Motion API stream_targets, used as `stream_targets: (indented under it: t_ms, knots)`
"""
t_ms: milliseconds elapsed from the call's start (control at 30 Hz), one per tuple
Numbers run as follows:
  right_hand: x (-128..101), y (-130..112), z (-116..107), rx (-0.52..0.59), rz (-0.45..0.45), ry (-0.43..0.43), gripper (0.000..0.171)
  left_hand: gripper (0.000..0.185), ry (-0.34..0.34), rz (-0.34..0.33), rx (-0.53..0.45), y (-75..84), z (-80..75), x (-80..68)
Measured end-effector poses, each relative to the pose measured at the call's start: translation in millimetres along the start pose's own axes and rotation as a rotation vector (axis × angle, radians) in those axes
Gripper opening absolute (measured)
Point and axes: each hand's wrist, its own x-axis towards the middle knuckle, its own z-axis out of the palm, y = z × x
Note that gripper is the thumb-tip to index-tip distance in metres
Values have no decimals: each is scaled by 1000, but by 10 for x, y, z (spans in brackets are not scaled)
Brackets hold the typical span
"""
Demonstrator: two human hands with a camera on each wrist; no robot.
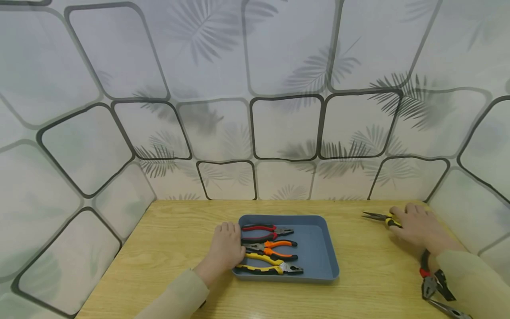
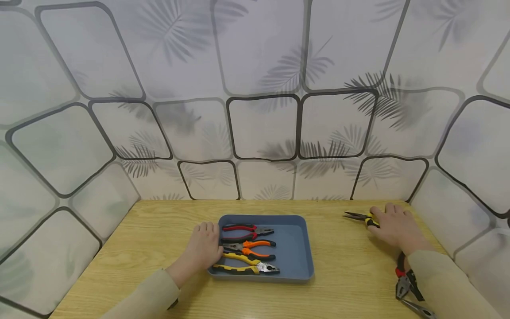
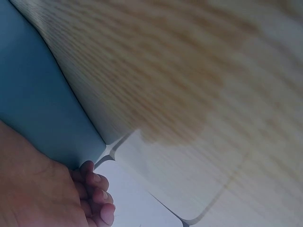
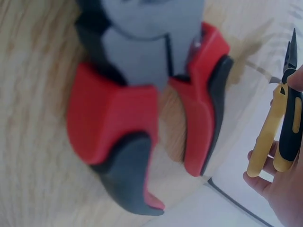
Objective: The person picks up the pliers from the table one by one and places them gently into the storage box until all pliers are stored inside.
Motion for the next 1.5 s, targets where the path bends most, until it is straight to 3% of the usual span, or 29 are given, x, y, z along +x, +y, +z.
stream_targets:
  t_ms: [1500]
  knots:
    - [219, -731, -200, -41, -132, 71, 56, 52, 16, -3, 1, 2, 19, -3]
